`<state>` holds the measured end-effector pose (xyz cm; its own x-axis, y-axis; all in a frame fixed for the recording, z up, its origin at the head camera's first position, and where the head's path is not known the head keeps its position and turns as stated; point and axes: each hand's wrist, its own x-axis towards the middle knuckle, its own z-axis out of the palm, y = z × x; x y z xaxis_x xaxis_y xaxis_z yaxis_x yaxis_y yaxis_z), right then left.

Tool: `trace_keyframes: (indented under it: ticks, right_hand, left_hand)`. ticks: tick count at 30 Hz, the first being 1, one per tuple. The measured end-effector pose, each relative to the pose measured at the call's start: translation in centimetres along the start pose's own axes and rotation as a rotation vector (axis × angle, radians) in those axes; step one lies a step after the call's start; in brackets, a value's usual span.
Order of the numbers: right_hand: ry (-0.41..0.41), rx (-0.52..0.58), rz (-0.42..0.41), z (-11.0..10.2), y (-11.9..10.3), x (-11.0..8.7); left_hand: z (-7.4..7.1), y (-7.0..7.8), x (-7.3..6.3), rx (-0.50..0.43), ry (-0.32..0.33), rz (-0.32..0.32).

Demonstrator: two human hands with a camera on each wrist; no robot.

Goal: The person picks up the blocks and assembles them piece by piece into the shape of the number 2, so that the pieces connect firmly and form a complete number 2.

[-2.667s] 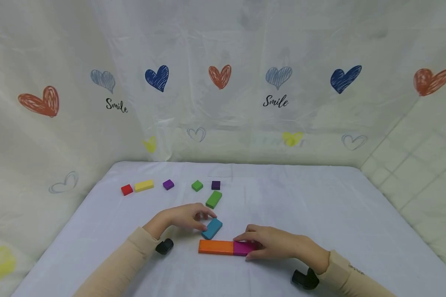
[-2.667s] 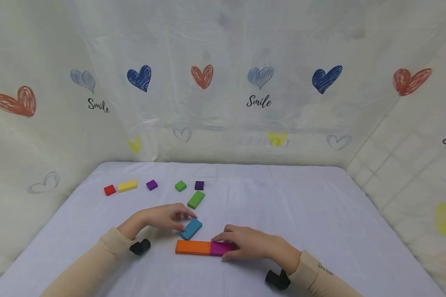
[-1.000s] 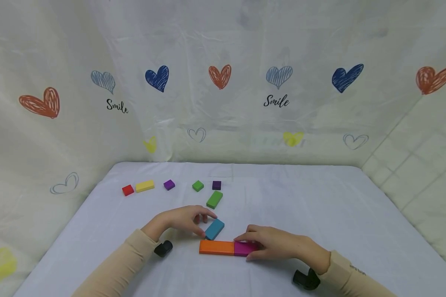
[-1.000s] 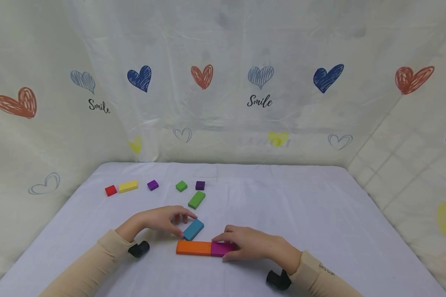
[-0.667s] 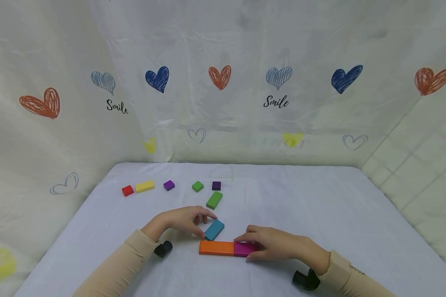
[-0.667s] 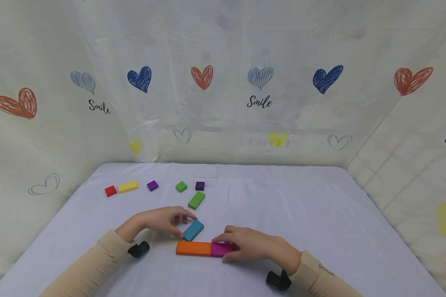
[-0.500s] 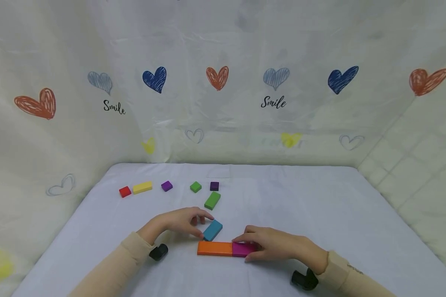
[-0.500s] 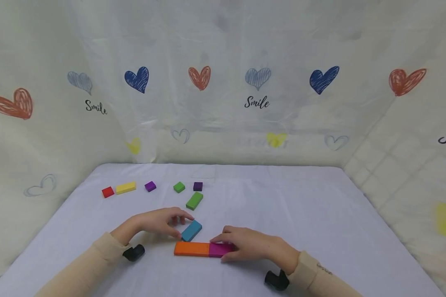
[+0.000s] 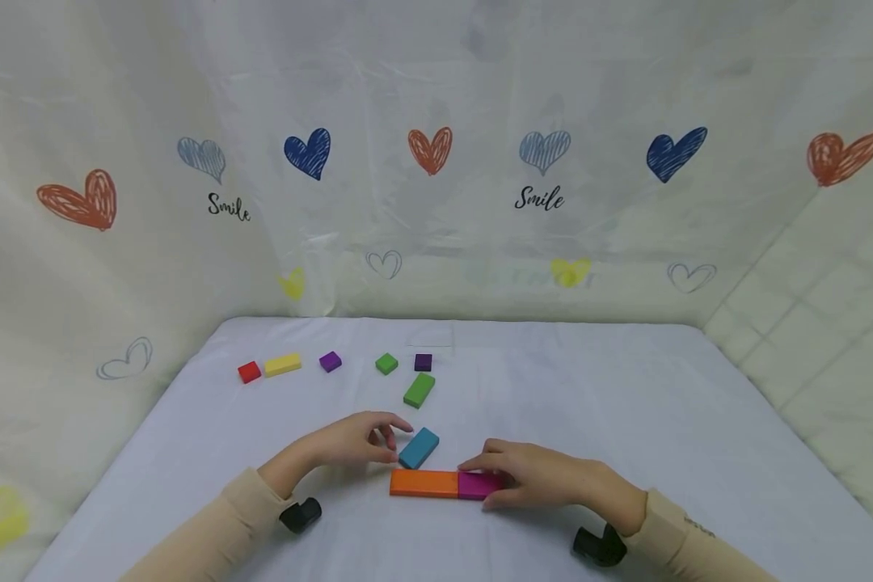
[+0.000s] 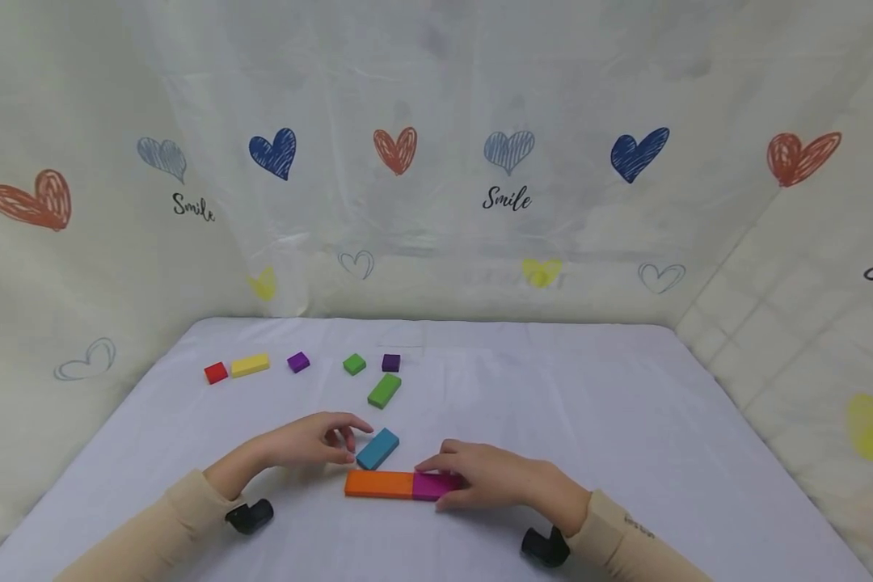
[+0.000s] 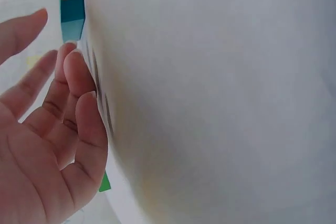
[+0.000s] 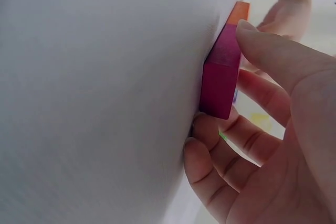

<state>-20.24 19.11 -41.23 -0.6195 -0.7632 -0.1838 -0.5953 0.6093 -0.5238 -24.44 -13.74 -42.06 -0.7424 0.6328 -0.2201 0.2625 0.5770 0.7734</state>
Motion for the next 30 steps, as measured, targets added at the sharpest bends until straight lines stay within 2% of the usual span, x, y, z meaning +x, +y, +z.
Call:
trace_keyframes:
  ticks: [6, 13, 24, 30]
  right_hand:
    - [0.008, 0.012, 0.004, 0.0, 0.1, -0.2]
    - [0.016, 0.006, -0.013, 0.1, 0.1, -0.2]
    - [-0.035, 0.046, 0.007, -0.9, 0.1, 0.1]
    - [-0.046, 0.126, -0.005, -1.8, 0.2, 0.7]
  left_hand:
    - [0.0, -0.1, -0.4, -0.060, 0.040, 0.008]
    - [0.0, -0.2, -0.4, -0.057, 0.043, 0.014]
    - [0.7, 0.2, -0.8, -0.074, -0.028, -0.028]
    - [0.9, 0.3, -1.4, -0.056, -0.042, -0.015]
